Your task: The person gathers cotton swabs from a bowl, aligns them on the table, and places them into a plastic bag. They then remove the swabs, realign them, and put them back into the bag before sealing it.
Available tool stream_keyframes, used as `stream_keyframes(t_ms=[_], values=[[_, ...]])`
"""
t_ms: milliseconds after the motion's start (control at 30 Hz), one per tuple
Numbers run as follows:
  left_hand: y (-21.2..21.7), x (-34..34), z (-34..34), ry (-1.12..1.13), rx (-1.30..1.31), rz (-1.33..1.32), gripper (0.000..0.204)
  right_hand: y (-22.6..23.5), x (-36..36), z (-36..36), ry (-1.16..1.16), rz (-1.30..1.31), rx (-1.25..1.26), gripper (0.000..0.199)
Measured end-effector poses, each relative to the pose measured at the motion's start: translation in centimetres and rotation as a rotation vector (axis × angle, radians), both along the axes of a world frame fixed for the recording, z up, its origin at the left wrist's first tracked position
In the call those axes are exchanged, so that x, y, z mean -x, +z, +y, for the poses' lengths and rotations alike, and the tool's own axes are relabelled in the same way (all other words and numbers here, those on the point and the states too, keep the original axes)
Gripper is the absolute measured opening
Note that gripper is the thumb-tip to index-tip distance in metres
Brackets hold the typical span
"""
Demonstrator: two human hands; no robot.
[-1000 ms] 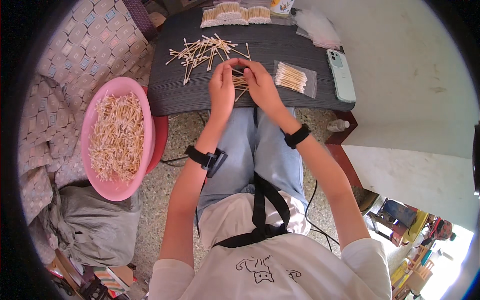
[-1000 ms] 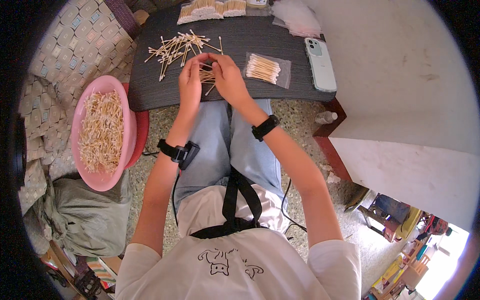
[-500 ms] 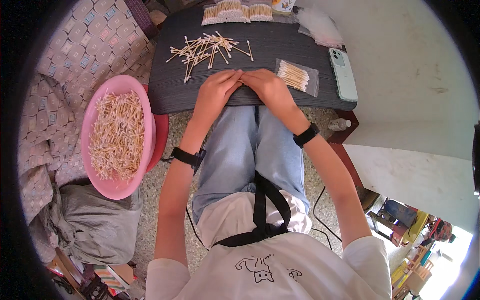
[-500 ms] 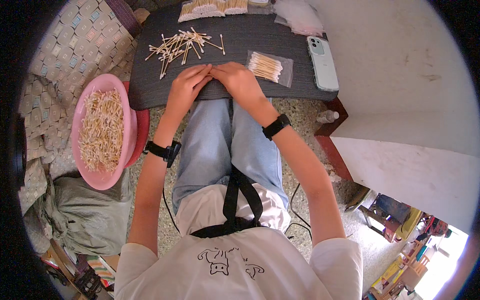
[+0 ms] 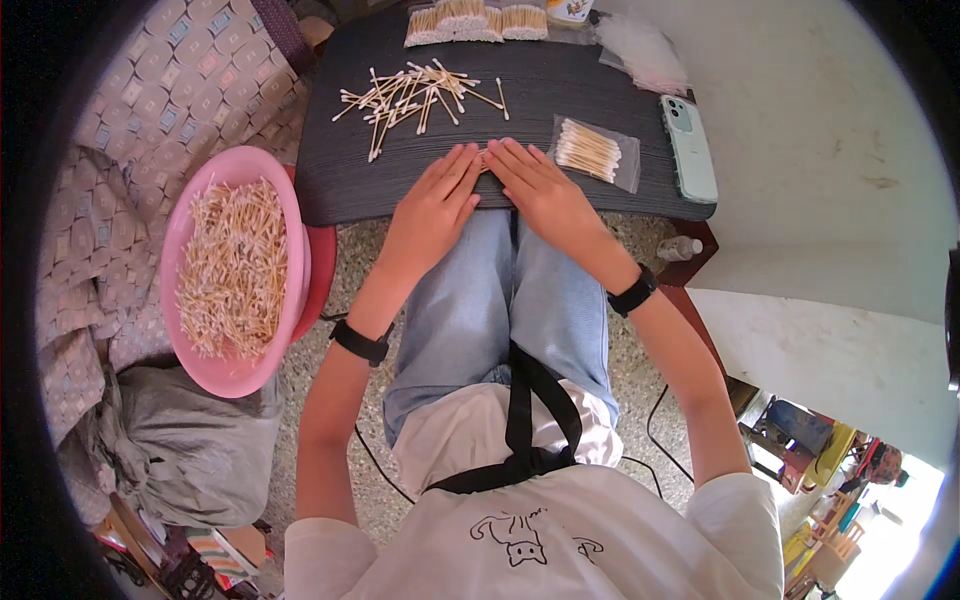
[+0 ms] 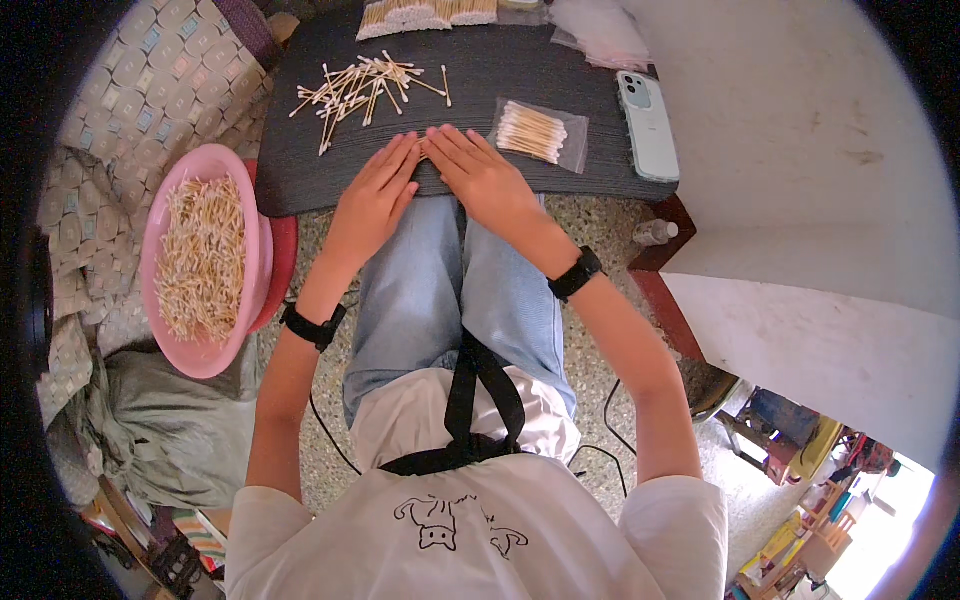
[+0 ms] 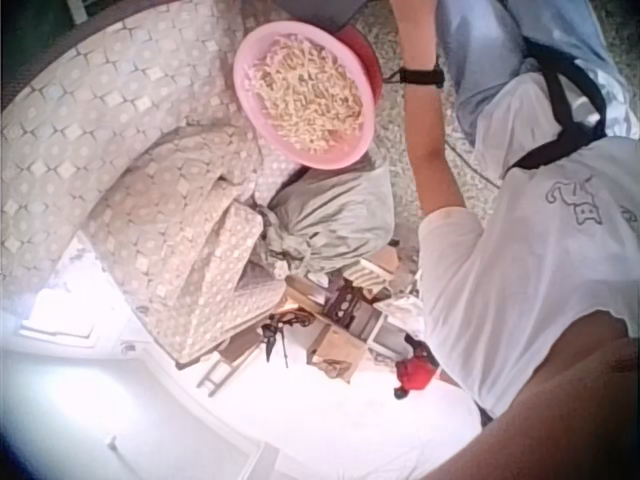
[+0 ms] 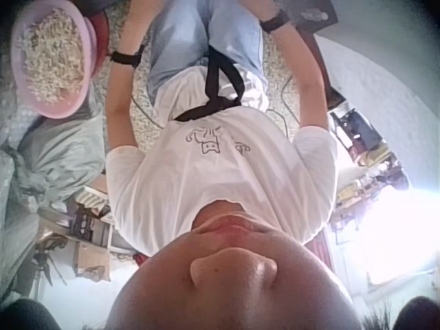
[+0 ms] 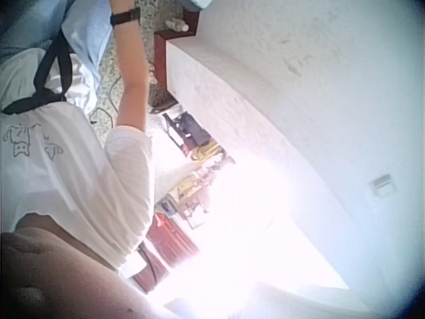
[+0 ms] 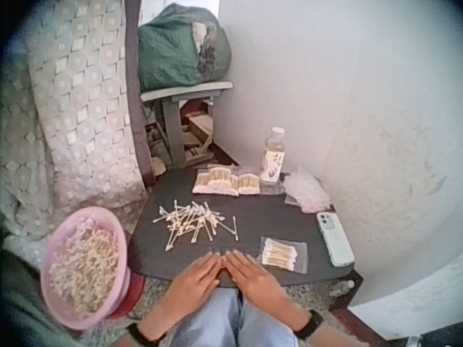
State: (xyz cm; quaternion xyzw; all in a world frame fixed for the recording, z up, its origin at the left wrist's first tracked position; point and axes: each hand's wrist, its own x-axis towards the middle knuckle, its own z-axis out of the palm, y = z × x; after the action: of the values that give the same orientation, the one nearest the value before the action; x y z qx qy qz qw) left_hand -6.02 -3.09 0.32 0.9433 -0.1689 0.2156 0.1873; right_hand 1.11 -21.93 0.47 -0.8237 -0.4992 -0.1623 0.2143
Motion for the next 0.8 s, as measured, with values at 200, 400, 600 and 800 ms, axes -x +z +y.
stream_keyframes(t_ms=[200,400,600,800], values=[[0.2,-0.5,-0.8,0.049,0.013,0.032,0.046,0.7,-0.8,0.9,-0.028,0.024,-0.046,0.046],[0.0,-2.1,-1.0,0.139,-0.059,-0.021,0.046,0.0,-2.4,2.2,-0.082,-0.046,-0.039,0.042],[-0.1,-2.3,-1.3,0.183,-0.045,-0.021,0.048,0.2,-2.5,2.5,-0.151,-0.159,-0.009,0.046],[-0.4,-0.9,-1.3,0.133,-0.117,0.06,0.052,-0.7,-0.3,1.3,-0.12,-0.025,0.045,0.051]])
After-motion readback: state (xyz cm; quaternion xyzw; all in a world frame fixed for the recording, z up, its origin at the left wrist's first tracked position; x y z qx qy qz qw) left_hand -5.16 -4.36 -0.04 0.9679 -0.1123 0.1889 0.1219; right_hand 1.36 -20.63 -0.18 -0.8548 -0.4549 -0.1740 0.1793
